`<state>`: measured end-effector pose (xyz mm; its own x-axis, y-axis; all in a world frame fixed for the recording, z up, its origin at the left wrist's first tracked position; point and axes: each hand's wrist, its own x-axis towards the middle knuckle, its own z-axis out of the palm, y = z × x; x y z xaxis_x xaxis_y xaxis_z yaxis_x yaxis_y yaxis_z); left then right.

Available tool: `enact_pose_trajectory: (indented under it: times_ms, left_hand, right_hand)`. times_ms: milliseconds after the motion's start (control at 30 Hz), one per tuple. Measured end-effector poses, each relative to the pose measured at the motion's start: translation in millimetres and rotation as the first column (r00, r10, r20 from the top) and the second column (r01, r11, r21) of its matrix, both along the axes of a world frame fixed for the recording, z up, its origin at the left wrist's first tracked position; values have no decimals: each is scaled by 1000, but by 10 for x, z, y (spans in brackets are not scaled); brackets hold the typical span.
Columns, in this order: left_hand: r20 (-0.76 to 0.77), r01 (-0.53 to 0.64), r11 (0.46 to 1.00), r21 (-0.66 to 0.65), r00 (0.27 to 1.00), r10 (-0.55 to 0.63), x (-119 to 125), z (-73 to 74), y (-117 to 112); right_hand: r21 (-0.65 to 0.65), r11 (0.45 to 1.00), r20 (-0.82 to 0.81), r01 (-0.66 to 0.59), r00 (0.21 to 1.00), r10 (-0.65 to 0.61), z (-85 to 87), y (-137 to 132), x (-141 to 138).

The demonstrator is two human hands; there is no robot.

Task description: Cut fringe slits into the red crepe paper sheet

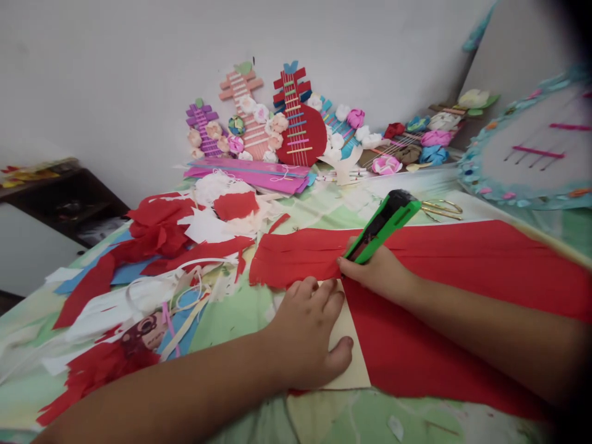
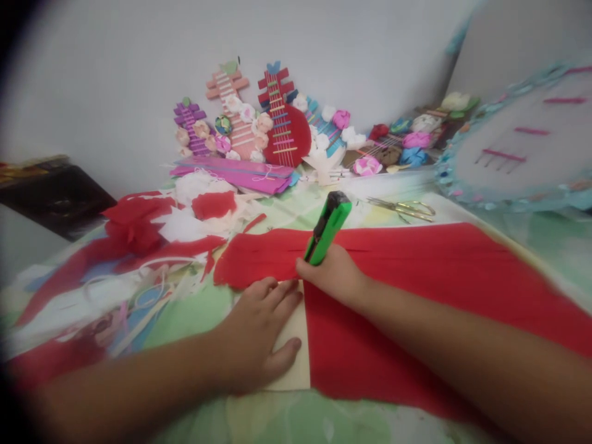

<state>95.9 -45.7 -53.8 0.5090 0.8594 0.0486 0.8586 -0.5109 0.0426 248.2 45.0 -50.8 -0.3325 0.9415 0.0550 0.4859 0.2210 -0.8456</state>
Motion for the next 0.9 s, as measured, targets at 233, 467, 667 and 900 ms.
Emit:
enact_pose_trajectory:
  times_ms: [233, 467, 667, 900]
  left_hand:
    - [-4, -21, 998, -64, 1000, 21, 19, 42, 28]
    - [-24, -8, 998, -57, 1000, 6, 21, 41, 27]
    - [-11, -1, 999, -34, 1000, 0, 17, 52, 29]
    - [-20, 1, 999, -32, 1000, -1, 33, 67, 31]
  right_hand:
    - [0, 999, 31, -37, 999, 37, 58, -29, 18]
    - [49, 997, 80, -51, 996, 47, 62, -11, 7]
    - [133, 986, 95, -99, 992, 87, 5, 4, 11]
    - [129, 980, 125, -153, 983, 137, 5, 5, 5]
